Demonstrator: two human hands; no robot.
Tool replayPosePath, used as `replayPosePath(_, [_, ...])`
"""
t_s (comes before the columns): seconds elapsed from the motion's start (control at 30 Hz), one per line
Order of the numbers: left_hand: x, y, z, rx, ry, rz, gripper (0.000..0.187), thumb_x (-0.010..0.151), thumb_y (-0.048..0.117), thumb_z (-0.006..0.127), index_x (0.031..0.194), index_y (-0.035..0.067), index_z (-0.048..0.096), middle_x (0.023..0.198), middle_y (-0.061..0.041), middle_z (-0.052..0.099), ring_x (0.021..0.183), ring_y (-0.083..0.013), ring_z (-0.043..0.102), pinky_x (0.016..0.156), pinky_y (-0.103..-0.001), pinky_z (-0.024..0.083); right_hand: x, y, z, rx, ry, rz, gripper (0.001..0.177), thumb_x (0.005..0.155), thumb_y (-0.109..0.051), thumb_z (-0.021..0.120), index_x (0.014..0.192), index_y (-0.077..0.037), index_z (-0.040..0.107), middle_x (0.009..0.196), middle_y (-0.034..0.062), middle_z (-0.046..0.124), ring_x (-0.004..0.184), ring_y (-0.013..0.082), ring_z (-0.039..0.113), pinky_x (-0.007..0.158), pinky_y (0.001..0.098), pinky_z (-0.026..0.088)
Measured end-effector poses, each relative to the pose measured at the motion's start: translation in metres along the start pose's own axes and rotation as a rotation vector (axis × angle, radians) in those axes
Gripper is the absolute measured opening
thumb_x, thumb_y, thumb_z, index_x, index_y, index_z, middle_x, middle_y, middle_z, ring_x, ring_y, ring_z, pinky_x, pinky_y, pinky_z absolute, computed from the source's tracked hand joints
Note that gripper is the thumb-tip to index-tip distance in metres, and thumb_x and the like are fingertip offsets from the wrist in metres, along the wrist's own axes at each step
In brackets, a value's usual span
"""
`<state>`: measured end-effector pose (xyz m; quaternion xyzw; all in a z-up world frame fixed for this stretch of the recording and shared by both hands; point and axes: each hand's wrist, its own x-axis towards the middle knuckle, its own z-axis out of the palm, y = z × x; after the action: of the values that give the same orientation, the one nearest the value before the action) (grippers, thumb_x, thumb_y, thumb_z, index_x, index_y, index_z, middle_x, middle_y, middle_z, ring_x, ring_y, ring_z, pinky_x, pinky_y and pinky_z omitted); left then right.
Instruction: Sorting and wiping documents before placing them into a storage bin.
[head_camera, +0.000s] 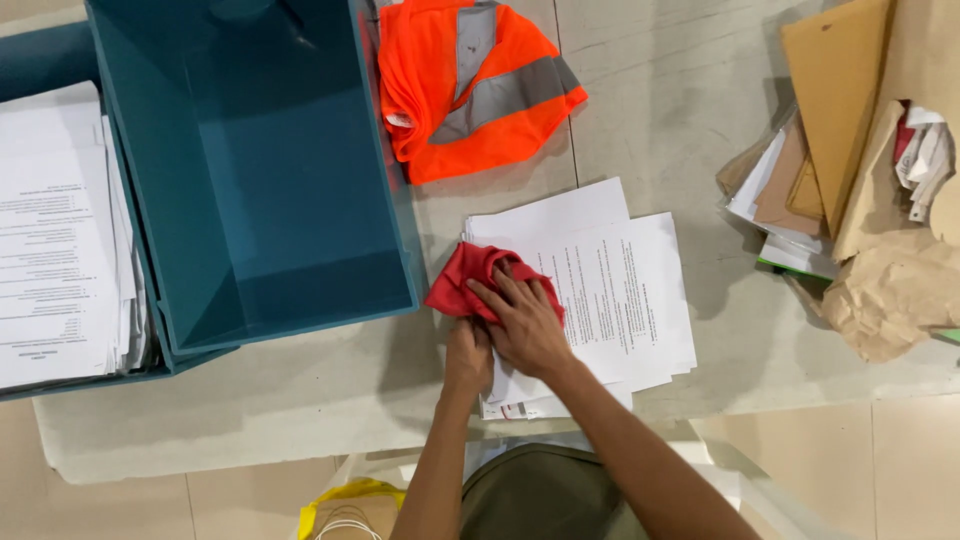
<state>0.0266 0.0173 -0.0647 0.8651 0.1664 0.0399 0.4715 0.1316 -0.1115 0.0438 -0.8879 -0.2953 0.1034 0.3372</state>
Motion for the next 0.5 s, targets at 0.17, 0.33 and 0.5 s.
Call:
replayPosePath(0.17, [0.022, 0.087, -0.031, -0.086, -0.105, -0.284, 0.028, 0.107, 0.024, 0.043, 0.126, 0.004, 0.05, 0.072, -0.024, 0.067, 0.059, -0.0401, 0.065, 0.055, -0.048, 0.046, -0.024, 0.086, -0.034, -0.141, 0.109, 0.183, 0.066, 0.083, -0.017, 0.073, 0.147, -0.022, 0.056, 0.148, 0.0158, 0.053, 0.135, 0.0346, 0.05, 0.114, 0.0535, 0.035])
replayPosePath(0.33, [0.022, 0.095, -0.035, -0.09, -0.104, -0.306, 0.031, 0.11, 0.034, 0.038, 0.116, 0.007, 0.052, 0.067, -0.018, 0.067, 0.052, -0.0268, 0.065, 0.051, -0.041, 0.045, -0.022, 0.106, -0.034, -0.339, 0.412, 0.369, 0.06, 0.095, -0.017, 0.071, 0.153, -0.011, 0.055, 0.151, 0.0261, 0.049, 0.139, 0.0427, 0.044, 0.115, 0.0573, 0.032])
replayPosePath(0.5, [0.013, 0.053, -0.019, -0.051, -0.126, -0.351, 0.031, 0.11, 0.032, 0.041, 0.118, 0.005, 0.052, 0.074, -0.022, 0.068, 0.063, -0.0384, 0.067, 0.059, -0.048, 0.048, 0.002, 0.022, 0.019, -0.012, -0.004, 0.098, 0.062, 0.081, -0.015, 0.069, 0.143, -0.024, 0.059, 0.147, 0.0161, 0.052, 0.14, 0.0409, 0.044, 0.114, 0.0579, 0.03])
